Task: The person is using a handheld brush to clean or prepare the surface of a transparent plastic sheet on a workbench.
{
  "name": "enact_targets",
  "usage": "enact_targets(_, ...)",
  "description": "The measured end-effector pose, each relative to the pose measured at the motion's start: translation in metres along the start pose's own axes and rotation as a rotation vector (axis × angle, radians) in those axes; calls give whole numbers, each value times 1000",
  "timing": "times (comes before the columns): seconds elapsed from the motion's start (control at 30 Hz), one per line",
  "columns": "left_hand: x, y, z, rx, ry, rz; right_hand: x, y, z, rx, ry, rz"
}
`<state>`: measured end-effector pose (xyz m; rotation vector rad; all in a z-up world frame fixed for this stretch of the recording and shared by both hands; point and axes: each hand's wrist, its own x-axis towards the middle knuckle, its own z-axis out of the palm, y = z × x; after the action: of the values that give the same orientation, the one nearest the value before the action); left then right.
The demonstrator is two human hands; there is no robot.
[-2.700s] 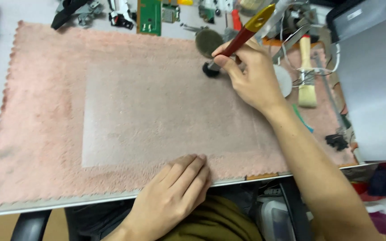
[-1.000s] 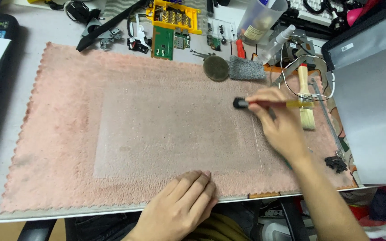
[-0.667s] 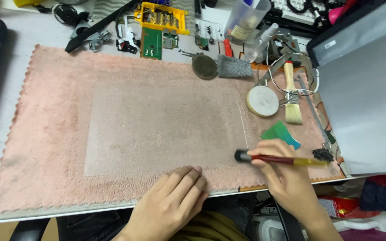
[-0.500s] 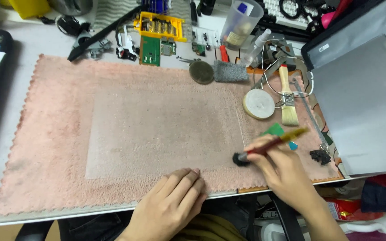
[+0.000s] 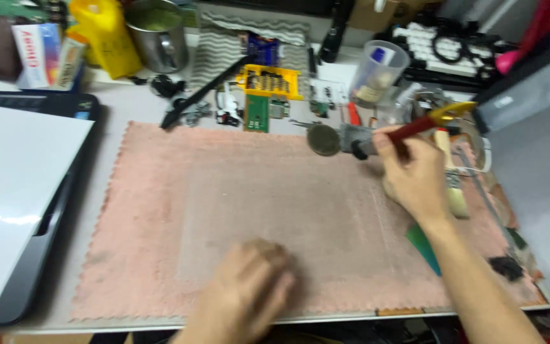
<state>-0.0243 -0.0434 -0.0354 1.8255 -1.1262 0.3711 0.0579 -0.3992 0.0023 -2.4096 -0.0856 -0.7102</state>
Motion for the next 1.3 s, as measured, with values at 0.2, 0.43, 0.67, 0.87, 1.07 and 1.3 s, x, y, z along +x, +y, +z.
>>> enact_targets(0.2,2,-88,-101,401,163,-509,-1,-48,38,394,-47,279)
enact_targets(0.43,7,-90,-115,239,121,-702,7,-125,124,756,-245,393)
enact_targets(0.67,2,-83,-122,269,78,-828,18,-167,181,781,-349,477)
enact_targets(0.87,3,-76,-122,300,4,-806,9,-172,178,666,-420,445)
enact_targets(1.07,-1,-87,-124,291,-95,-754,6,-142,136,591,-372,461)
enact_targets(1.3,-6,-91,-130,186,-170,-710,-8,-81,61,315,-317,557)
